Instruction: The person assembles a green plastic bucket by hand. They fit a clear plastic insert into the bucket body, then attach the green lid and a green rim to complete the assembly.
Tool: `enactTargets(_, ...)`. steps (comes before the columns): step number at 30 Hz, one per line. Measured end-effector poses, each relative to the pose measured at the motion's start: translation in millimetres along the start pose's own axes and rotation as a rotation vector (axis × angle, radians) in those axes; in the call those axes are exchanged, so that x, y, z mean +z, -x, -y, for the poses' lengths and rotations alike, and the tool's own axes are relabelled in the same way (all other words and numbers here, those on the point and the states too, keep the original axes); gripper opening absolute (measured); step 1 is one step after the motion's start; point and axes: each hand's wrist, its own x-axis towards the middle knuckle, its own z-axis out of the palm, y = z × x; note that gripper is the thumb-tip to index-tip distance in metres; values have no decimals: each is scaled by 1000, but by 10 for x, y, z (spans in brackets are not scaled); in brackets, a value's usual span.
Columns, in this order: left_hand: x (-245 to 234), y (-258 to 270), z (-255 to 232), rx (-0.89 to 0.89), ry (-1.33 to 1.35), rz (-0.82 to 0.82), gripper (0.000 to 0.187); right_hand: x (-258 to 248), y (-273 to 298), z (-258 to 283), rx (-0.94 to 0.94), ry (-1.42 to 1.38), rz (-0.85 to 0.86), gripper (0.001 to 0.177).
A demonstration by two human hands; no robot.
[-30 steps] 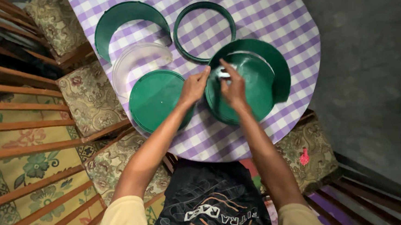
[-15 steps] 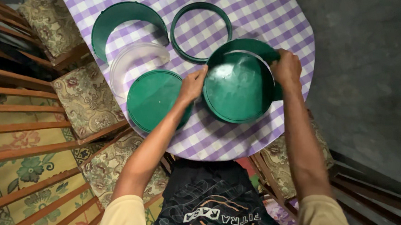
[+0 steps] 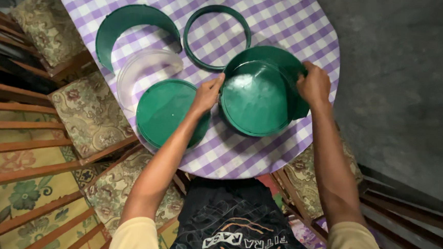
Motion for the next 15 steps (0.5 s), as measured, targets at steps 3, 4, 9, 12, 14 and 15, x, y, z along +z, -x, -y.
enactTargets(3,19,-49,48,45,-66,23,58,57,27,-80,-25,-19,-13,26)
enactTargets(4,3,-67,75,64,-100,28,59,74,30,-86,-8,-21,1,24)
enactTargets(9,-15,-172,105,225,-245,10,59,29,35,15,60,-23,35,23)
enactTargets(12,-43,-146,49,26,-99,70,58,-2,135,163,-376,136,-497,48)
enactTargets(14,-56,-119,-12,-44,-2,87,57,18,203,289,-303,-52,-454,31)
enactTargets(15,-56,-107,-40,-42,21,86,57,60,222,359,-266,-146,-432,23)
